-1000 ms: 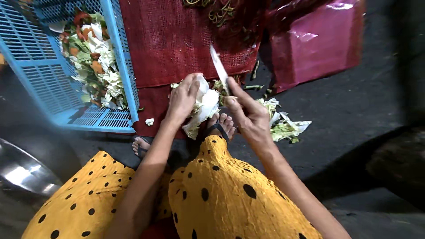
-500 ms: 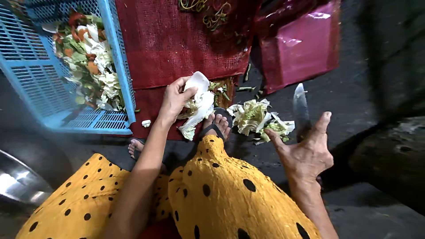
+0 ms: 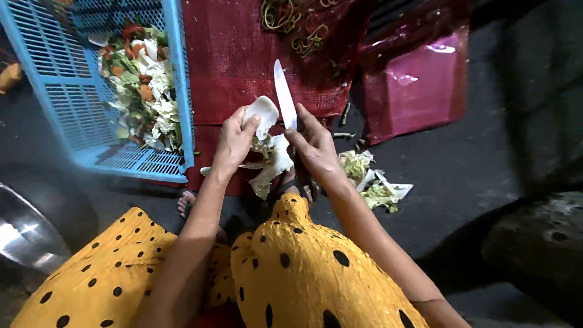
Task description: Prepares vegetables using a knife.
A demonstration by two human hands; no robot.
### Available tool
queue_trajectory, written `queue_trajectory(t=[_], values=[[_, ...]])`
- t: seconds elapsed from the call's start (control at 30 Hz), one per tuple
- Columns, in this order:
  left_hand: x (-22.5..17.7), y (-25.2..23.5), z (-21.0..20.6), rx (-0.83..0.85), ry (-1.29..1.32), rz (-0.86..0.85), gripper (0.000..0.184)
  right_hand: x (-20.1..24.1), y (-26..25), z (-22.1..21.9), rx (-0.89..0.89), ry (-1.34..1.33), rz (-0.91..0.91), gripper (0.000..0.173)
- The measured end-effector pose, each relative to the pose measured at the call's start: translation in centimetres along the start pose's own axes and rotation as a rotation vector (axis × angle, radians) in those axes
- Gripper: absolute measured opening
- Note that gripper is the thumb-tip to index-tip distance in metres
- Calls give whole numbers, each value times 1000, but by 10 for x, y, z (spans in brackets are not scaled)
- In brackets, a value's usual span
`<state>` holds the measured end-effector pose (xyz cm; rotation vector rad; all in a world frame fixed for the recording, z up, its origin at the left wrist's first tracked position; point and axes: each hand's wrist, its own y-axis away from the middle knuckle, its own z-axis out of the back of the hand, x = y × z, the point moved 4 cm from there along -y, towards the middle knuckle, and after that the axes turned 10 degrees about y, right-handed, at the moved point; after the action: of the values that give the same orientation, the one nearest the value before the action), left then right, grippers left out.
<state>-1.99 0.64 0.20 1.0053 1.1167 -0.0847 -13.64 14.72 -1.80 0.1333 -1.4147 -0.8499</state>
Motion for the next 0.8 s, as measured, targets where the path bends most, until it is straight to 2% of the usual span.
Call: queue_trajectory(t=[0.13, 0.23, 0.3, 0.37, 0.5, 0.67, 0.8], values=[[8, -32, 17, -96, -135, -40, 34, 10, -12, 3, -12, 89, 97, 46], [3, -56, 17, -181, -362, -129, 33, 18, -24, -4, -148, 508, 203, 41], [1, -69, 15, -234, -520, -156, 33, 22, -32, -14, -216, 755, 240, 44], [-1, -78, 13, -273, -620, -161, 31, 23, -34, -22, -247, 911, 315, 58], [-4, -85, 13, -323, -705, -249, 30, 23, -40, -34, -337, 989, 390, 62], [-6, -90, 14, -336, -892, -202, 28, 18, -52, -48, -330, 1022, 403, 66], [-9, -93, 10, -315, -922, -212, 24, 18, -53, -52, -332, 1055, 404, 68]])
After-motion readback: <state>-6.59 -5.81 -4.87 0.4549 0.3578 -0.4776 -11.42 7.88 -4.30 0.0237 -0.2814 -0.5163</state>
